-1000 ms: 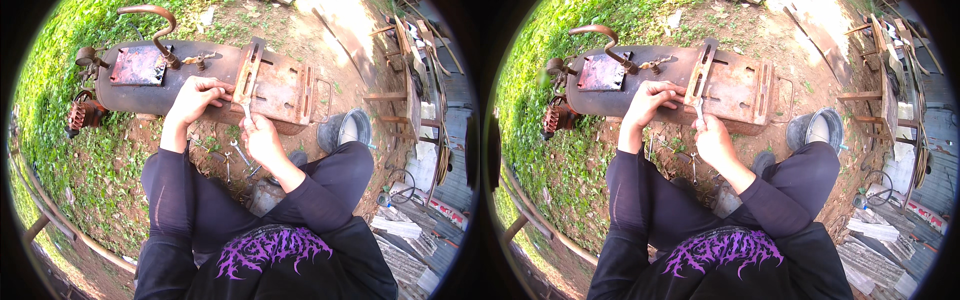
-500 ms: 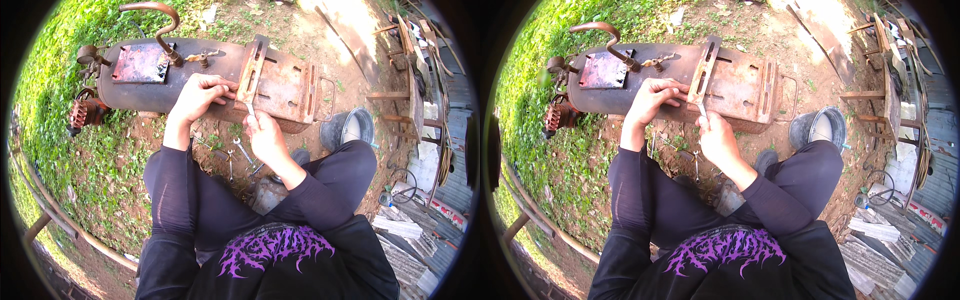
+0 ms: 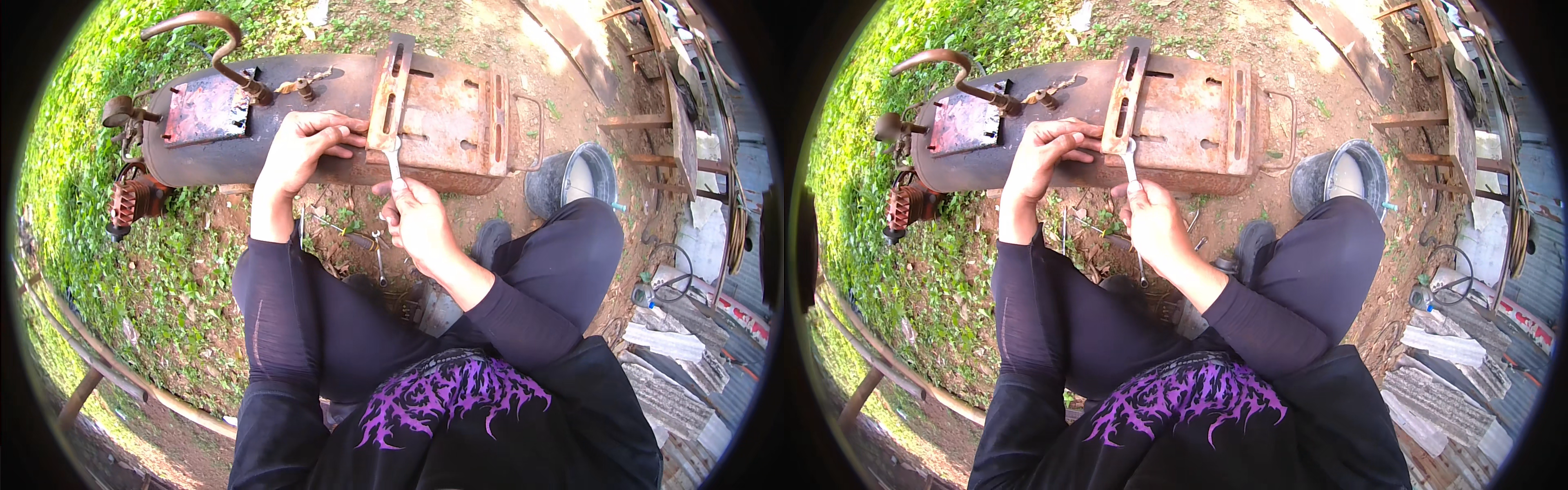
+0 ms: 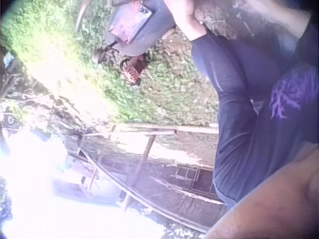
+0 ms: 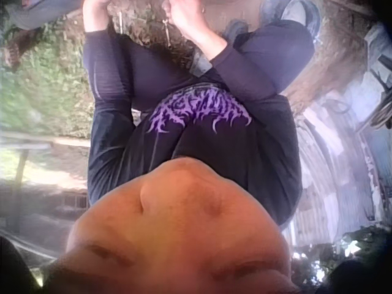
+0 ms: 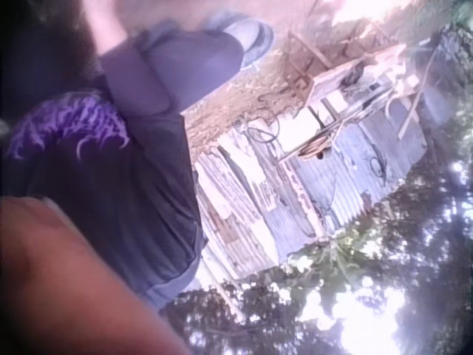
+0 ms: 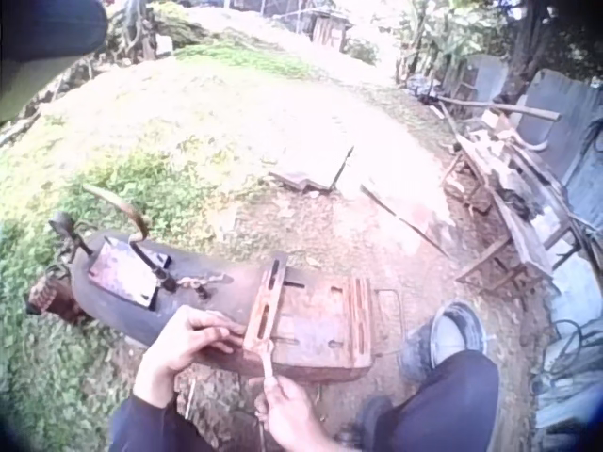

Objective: The person uses a wrench to tighten or loosen bolts on a metal plate attached to a rusted air tank while sitting on the ground.

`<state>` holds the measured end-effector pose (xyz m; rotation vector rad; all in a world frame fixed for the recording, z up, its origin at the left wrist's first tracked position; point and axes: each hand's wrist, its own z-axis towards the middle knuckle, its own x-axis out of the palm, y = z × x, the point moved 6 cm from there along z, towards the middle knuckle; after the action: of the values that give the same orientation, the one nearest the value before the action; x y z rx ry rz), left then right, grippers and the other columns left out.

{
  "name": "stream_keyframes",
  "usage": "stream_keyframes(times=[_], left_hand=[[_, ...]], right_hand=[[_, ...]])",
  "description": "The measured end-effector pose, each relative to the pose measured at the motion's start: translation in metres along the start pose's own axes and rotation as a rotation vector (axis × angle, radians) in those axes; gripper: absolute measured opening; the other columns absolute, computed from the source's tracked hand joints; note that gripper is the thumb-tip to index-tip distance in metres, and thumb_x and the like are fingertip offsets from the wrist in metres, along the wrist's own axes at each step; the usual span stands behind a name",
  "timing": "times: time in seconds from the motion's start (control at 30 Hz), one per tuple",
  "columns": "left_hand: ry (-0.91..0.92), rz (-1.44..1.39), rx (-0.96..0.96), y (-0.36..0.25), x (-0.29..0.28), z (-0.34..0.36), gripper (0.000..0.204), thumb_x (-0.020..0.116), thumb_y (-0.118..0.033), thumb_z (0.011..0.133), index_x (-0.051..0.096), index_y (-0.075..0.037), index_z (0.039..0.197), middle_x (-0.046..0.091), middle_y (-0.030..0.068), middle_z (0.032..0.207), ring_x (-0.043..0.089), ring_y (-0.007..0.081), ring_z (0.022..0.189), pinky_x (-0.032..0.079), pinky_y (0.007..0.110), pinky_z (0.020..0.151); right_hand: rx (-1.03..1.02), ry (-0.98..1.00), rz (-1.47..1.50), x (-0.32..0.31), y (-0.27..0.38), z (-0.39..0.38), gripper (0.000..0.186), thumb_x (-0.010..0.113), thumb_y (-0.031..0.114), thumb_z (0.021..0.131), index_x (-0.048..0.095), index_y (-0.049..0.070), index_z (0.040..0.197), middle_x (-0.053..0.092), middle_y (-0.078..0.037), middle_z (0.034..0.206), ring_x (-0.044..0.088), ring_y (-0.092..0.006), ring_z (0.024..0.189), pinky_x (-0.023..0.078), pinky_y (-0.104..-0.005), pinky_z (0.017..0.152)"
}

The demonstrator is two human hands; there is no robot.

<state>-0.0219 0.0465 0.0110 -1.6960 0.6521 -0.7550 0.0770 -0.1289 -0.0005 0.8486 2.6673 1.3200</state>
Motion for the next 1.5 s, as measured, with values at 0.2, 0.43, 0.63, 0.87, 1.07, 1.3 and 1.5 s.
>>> stream_keyframes(times=[0.2,0.43,0.63,0.87,1.07,1.3,1.5], left_hand=[[-0.051,-0.012,-0.008,0.000,0.001,-0.003,0.023,0.056,-0.004,0.095,0.072,0.007,0.108,0.072,0.0115,0.102,0.073,0.0217,0.094,0.059,0.027,0.077],[-0.032,0.025,-0.003,-0.003,0.003,-0.001,0.023,0.059,-0.007,0.095,0.072,0.006,0.108,0.072,0.0108,0.103,0.073,0.0209,0.093,0.058,0.027,0.076],[-0.026,0.048,0.014,0.000,-0.001,-0.004,0.023,0.057,-0.007,0.097,0.072,0.006,0.109,0.073,0.0106,0.104,0.073,0.0205,0.094,0.059,0.026,0.075],[-0.003,0.027,0.021,-0.003,0.003,0.003,0.024,0.057,-0.007,0.097,0.071,0.006,0.110,0.073,0.0117,0.106,0.073,0.0209,0.096,0.059,0.027,0.076],[-0.008,0.010,0.020,0.002,-0.004,-0.002,0.026,0.059,-0.011,0.095,0.071,0.007,0.109,0.072,0.0127,0.106,0.073,0.0212,0.095,0.059,0.029,0.078],[0.022,-0.018,0.007,0.001,0.000,0.001,0.027,0.062,-0.014,0.095,0.071,0.008,0.109,0.071,0.0133,0.106,0.073,0.0235,0.096,0.059,0.030,0.079],[0.014,-0.008,0.025,0.001,-0.001,-0.003,0.028,0.063,-0.016,0.095,0.071,0.008,0.109,0.072,0.0129,0.104,0.073,0.0240,0.096,0.059,0.030,0.079]], right_hand=[[0.099,0.042,0.067,0.005,0.014,0.002,0.031,0.041,0.027,0.109,0.060,0.002,0.107,0.051,0.001,0.069,0.038,-0.0064,0.052,0.034,-0.0222,0.044],[0.102,0.068,-0.294,-0.013,0.034,0.014,0.030,0.044,0.022,0.107,0.061,-0.001,0.100,0.052,-0.001,0.066,0.044,-0.0085,0.044,0.038,-0.0250,0.038],[-0.136,0.162,-1.237,-0.028,0.104,0.042,0.024,0.055,0.017,0.097,0.076,0.005,0.097,0.063,-0.006,0.065,0.058,-0.0163,0.056,0.047,-0.0342,0.055],[-0.336,0.304,-1.793,0.004,0.188,0.096,0.020,0.074,0.021,0.083,0.079,0.012,0.100,0.073,-0.010,0.078,0.069,-0.0211,0.072,0.053,-0.0392,0.067],[-0.324,0.239,-1.941,-0.016,0.169,0.062,0.023,0.059,0.017,0.089,0.071,-0.002,0.093,0.069,-0.023,0.082,0.068,-0.0402,0.076,0.054,-0.0480,0.072],[0.040,0.228,-0.780,-0.019,0.081,-0.011,0.022,0.043,0.013,0.105,0.053,-0.006,0.109,0.066,-0.013,0.076,0.066,-0.0184,0.061,0.052,-0.0341,0.058],[0.017,0.167,-0.751,-0.017,0.068,-0.015,0.023,0.043,0.014,0.105,0.053,-0.006,0.109,0.067,-0.014,0.077,0.067,-0.0184,0.060,0.052,-0.0336,0.060]])
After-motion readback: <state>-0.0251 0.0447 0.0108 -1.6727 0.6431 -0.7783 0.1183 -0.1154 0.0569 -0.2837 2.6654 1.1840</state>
